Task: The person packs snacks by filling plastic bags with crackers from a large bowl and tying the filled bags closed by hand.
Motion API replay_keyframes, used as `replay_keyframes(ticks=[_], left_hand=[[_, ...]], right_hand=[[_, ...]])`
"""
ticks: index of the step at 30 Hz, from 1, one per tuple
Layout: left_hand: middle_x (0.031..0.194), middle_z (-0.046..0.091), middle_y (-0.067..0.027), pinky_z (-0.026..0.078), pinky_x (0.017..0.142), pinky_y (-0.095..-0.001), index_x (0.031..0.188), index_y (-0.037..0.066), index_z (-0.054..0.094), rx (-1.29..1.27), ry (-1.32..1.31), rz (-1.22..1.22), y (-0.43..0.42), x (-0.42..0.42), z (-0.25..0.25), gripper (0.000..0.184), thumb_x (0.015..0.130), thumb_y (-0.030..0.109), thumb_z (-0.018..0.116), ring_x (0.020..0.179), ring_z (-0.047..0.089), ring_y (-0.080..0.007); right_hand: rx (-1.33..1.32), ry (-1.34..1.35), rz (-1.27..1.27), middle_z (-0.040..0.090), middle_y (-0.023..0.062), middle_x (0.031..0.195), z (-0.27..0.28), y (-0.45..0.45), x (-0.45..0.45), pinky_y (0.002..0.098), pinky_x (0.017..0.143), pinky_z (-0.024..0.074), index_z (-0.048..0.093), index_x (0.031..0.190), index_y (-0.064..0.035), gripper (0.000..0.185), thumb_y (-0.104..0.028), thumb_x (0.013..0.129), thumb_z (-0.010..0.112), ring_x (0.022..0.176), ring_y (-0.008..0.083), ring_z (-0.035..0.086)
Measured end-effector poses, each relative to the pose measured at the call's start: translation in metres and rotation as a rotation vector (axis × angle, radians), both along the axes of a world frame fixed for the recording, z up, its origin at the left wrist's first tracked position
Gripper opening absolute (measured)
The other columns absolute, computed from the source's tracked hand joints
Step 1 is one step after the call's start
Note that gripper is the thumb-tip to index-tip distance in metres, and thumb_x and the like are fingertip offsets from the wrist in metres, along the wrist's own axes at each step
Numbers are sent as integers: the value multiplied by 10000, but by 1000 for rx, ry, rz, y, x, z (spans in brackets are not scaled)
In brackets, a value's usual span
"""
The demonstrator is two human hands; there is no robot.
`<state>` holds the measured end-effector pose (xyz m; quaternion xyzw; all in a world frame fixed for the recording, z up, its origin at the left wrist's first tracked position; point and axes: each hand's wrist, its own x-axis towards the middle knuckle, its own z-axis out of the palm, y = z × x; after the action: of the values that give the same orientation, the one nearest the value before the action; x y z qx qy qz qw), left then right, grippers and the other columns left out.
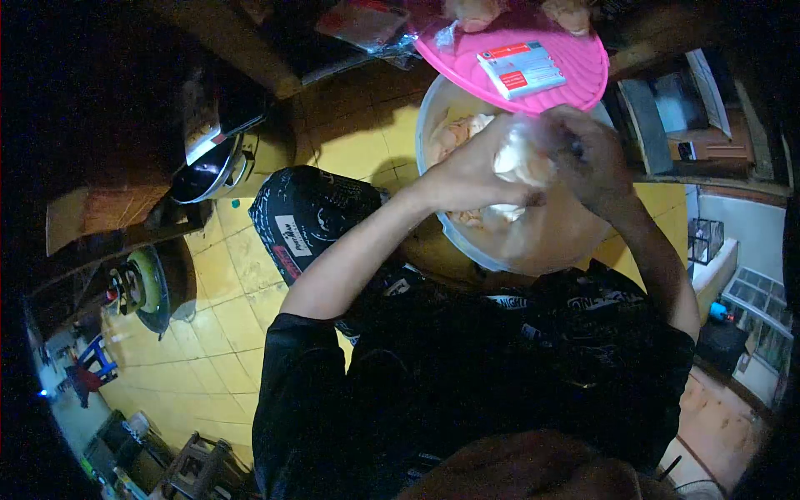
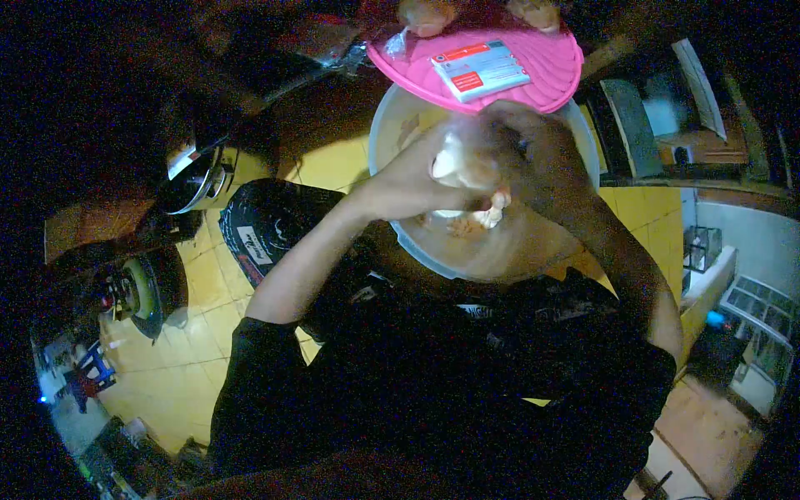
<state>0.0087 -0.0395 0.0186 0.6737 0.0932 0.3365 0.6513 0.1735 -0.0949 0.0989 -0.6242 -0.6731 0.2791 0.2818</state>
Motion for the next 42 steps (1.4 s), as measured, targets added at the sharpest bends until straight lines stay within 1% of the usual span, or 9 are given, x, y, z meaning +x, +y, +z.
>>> replay_keyframes(ticks=[10, 12, 19, 21, 26, 32, 33, 36, 42], left_hand=[[1061, 639, -92, 423, 941, -326, 1196, 31, 549, 86, 220, 17, 8, -13, 7, 375, 843, 157, 574, 999, 589, -186], [1029, 654, -80, 439, 917, -309, 1161, 33, 585, 127, 208, 52, 9, -13, 7, 329, 853, 144, 551, 959, 603, -173], [835, 661, -69, 467, 770, -269, 960, 15, 657, -335, 135, 40, 5, -13, 20, 211, 835, 166, 578, 829, 564, -86], [825, 660, -61, 465, 777, -269, 956, 19, 660, -393, 154, 46, 5, -14, 27, 208, 828, 171, 599, 827, 570, -97], [1154, 589, -80, 419, 946, -327, 1257, 35, 500, 84, 56, -437, -1, -9, 13, 508, 793, 128, 686, 1006, 576, -202], [1188, 534, -120, 498, 879, -317, 1428, 102, 197, -884, -21, -489, -9, -9, 13, 851, 743, -27, 685, 1003, 592, -179], [1207, 522, -138, 477, 912, -326, 1437, 92, 163, -795, 6, -455, -6, -13, 14, 871, 754, 3, 695, 1063, 565, -206], [1255, 482, -188, 412, 981, -344, 1440, 70, 142, -487, 84, -308, -5, -15, 17, 895, 760, 102, 723, 1185, 472, -263], [1238, 525, -118, 398, 972, -312, 1329, 13, 381, 195, 54, 123, -11, -2, 13, 708, 744, 172, 746, 1123, 516, -208]], right_hand=[[-162, -46, -5, 660, 94, 897, -3, 3, 2, 265, 731, 478, 605, 997, -14, 151, -112, 888, 570, 802, 114, 605], [-108, 465, 76, 662, 81, 938, -6, 7, 17, 270, 752, 489, 612, 1016, -16, 180, -157, 905, 590, 832, 113, 613], [-42, 871, -87, 613, 92, 1106, -19, 13, 31, 303, 901, 453, 502, 1202, 4, 347, -169, 914, 587, 1011, 146, 583], [-412, 1219, 84, 550, 122, 1221, -39, 7, 41, 324, 985, 392, 420, 1301, 2, 443, -223, 940, 542, 1135, 176, 515], [-269, 503, 124, 523, 157, 1263, -13, 9, -3, 363, 1044, 329, 561, 1172, -2, 427, -346, 985, 392, 1175, 211, 484], [-30, 619, 150, 557, 159, 1207, -12, 20, 15, 346, 935, 440, 594, 1023, 6, 528, -485, 950, 414, 1022, 203, 575], [-78, 461, 54, 620, 67, 954, -30, 17, 15, 310, 785, 482, 608, 1042, -19, 514, -480, 966, 393, 844, 187, 600], [61, 97, 156, 602, 65, 994, -16, 19, 13, 310, 814, 470, 582, 1135, -40, 516, -490, 964, 394, 883, 145, 565], [-390, 407, -155, 564, 96, 1099, -1, 1, -27, 318, 923, 416, 482, 1275, -15, 552, -464, 988, 336, 1032, 168, 523]])
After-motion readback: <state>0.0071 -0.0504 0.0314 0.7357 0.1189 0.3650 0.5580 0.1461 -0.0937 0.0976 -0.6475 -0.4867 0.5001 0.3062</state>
